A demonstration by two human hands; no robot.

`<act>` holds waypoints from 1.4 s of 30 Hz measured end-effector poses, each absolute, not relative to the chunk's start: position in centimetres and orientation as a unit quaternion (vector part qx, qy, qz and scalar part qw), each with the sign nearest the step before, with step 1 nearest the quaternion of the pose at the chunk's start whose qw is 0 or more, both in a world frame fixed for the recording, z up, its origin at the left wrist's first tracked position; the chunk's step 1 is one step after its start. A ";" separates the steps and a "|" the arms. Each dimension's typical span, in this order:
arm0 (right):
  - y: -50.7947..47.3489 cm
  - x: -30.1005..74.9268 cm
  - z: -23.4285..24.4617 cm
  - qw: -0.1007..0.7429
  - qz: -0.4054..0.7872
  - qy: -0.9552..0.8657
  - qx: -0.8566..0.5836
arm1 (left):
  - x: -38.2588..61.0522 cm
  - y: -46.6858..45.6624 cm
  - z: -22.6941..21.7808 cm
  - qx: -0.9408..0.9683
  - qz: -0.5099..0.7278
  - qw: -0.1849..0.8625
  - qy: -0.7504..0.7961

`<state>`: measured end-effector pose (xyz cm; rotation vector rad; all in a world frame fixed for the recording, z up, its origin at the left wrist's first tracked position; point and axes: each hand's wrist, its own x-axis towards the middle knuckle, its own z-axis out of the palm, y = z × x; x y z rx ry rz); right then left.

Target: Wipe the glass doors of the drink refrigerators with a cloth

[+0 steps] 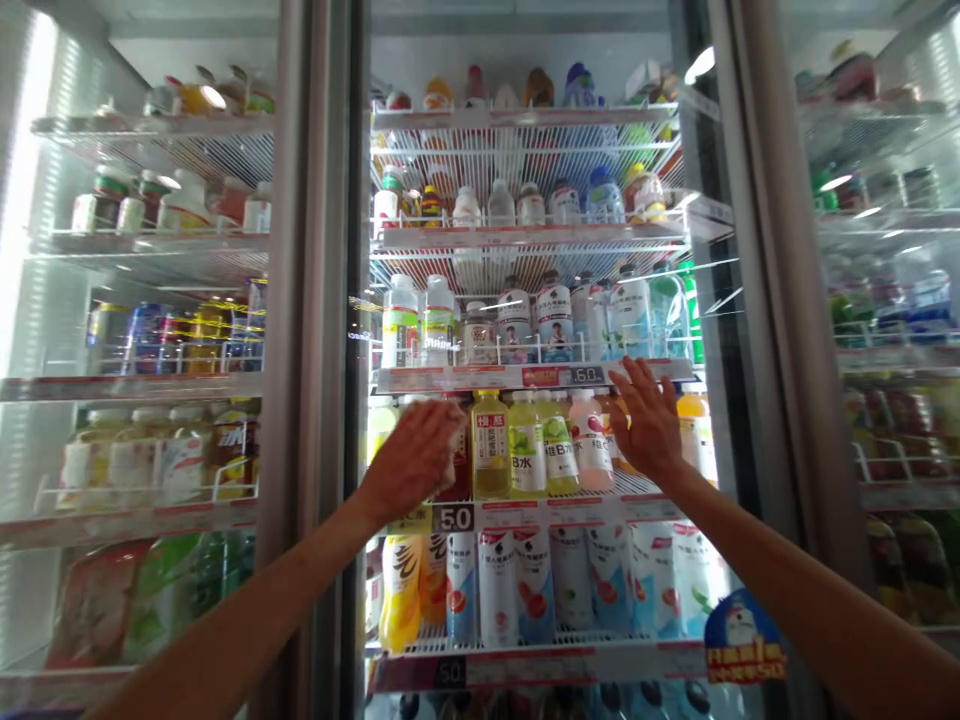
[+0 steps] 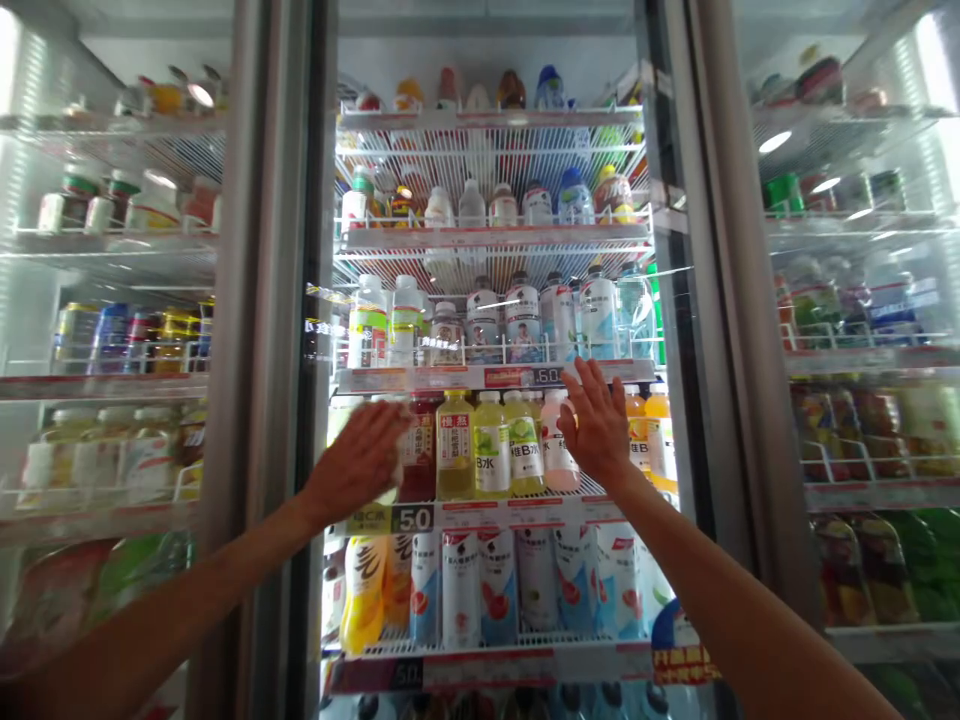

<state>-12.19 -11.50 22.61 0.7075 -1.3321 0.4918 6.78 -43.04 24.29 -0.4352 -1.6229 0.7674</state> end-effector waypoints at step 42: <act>-12.5 -12.3 26.3 0.732 0.203 -0.574 0.306 | 1.7 -38.0 35.2 -0.071 0.173 0.696 -0.693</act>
